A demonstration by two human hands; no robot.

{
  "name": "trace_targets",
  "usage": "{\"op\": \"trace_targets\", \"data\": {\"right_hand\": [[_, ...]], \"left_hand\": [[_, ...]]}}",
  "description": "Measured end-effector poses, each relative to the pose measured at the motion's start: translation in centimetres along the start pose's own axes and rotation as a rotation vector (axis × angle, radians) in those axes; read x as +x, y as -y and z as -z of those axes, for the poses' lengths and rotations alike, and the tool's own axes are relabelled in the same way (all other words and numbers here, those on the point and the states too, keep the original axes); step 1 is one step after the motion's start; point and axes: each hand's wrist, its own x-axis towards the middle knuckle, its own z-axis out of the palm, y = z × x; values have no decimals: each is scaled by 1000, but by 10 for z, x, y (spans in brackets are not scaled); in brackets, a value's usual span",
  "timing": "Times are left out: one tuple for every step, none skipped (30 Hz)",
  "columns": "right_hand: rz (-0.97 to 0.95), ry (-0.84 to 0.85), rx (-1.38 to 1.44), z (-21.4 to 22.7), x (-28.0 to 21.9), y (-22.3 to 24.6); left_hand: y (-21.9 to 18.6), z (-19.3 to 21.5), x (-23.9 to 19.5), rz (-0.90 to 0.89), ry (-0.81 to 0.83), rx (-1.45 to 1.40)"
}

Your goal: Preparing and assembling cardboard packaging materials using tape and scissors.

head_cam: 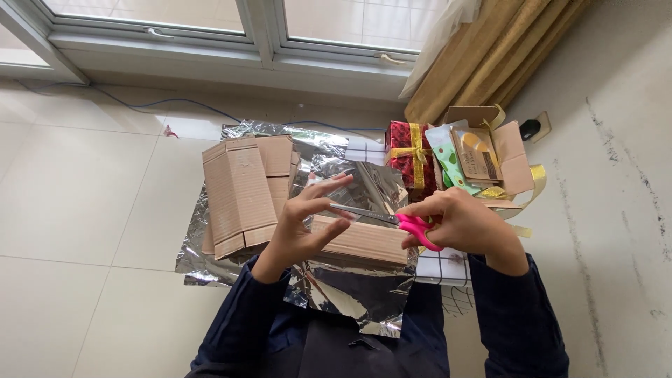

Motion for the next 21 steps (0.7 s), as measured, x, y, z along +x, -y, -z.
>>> {"op": "trace_targets", "data": {"right_hand": [[0,0,1,-1,0,0],[2,-11,4,-3,0,-1],[2,-21,8,-5,0,-2],[0,-20,11,-7,-1,-4],[-8,-57,38,-10,-2,-6],[-17,-94,64,-12,-3,-8],[-18,-95,67,-16,-4,-14],[-10,-137,269,-19,-5,-20],[-4,-176,472,-24,-6,-26],[-6,-176,475,-26,-5,-25],[84,-244,545,-28,-4,-25],[176,-313,613,-29,-4,-25],[171,-315,616,-41,-4,-26],[215,-333,664,-53,-5,-27],[258,-352,712,-65,-6,-28],[250,-356,715,-70,-8,-16],[220,-447,782,-75,-11,-4],[189,-538,848,-81,-13,8],[176,-542,851,-84,-16,10],[140,-617,856,-87,-18,12],[103,-695,860,-90,-21,14]], "left_hand": [[2,-1,-2,1,1,0],[4,-2,-3,24,-34,2],[6,-3,-5,49,-67,2],[4,-4,-5,51,-66,2],[2,-5,-6,73,-86,1],[-1,-5,-6,96,-105,-1],[0,-5,-7,97,-103,-1],[0,-5,-8,98,-102,15],[0,-5,-10,102,-102,29],[0,-7,-10,105,-100,28],[0,-10,-11,100,-107,35],[0,-13,-12,94,-115,41],[-1,-16,-12,98,-110,40],[-3,-20,-13,94,-112,42],[-4,-24,-12,90,-113,43],[-5,-27,-12,95,-106,39],[-7,-31,-13,88,-115,46],[-8,-35,-14,80,-124,54],[-6,-38,-14,88,-116,46],[-3,-40,-14,76,-104,51],[0,-43,-14,62,-88,55]]}}
